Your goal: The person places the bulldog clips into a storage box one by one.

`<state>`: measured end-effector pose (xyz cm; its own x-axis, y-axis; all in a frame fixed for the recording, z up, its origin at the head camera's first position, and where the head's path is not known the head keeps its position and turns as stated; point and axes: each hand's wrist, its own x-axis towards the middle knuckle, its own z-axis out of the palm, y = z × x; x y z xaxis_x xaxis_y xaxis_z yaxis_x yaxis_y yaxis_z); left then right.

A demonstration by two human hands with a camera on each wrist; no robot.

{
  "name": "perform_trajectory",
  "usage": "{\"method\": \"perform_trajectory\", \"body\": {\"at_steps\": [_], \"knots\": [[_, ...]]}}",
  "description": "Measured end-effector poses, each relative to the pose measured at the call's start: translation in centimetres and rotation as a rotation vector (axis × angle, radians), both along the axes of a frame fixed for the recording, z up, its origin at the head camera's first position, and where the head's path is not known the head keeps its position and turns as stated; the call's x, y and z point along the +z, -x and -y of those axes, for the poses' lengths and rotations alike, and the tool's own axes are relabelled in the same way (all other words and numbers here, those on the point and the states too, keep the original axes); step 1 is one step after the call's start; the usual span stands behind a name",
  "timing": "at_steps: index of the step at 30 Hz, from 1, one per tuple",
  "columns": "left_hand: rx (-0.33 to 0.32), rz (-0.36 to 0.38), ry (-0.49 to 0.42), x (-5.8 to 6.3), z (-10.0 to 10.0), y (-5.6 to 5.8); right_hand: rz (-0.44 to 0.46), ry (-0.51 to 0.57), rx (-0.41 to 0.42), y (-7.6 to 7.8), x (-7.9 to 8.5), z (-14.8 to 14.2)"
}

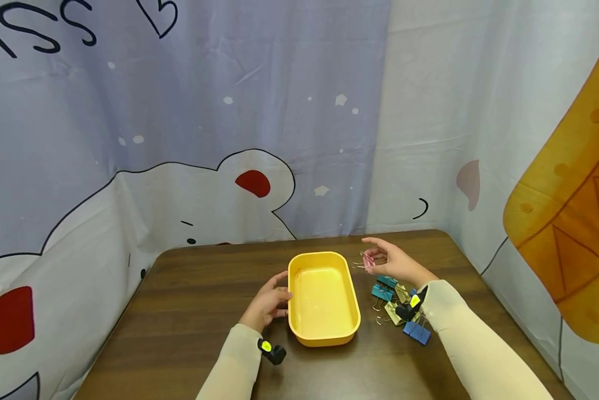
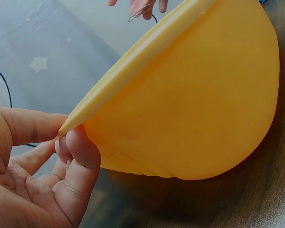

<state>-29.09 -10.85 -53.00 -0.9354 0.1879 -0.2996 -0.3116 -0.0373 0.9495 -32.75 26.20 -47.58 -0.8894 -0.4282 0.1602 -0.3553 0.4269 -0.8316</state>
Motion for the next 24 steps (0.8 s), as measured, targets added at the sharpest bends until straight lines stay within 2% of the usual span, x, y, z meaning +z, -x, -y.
{"method": "perform_trajectory", "body": {"at_steps": [12, 20, 24], "knots": [[0.0, 0.005, 0.001, 0.1, 0.1, -0.1, 0.015, 0.005, 0.032, 1.5, 0.3, 4.0], [-0.002, -0.006, 0.014, 0.1, 0.2, -0.2, 0.05, -0.023, 0.018, 2.1, -0.5, 6.9], [-0.007, -0.007, 0.018, 0.1, 0.2, -0.1, 0.018, -0.051, -0.007, 2.2, -0.9, 7.9]]}}
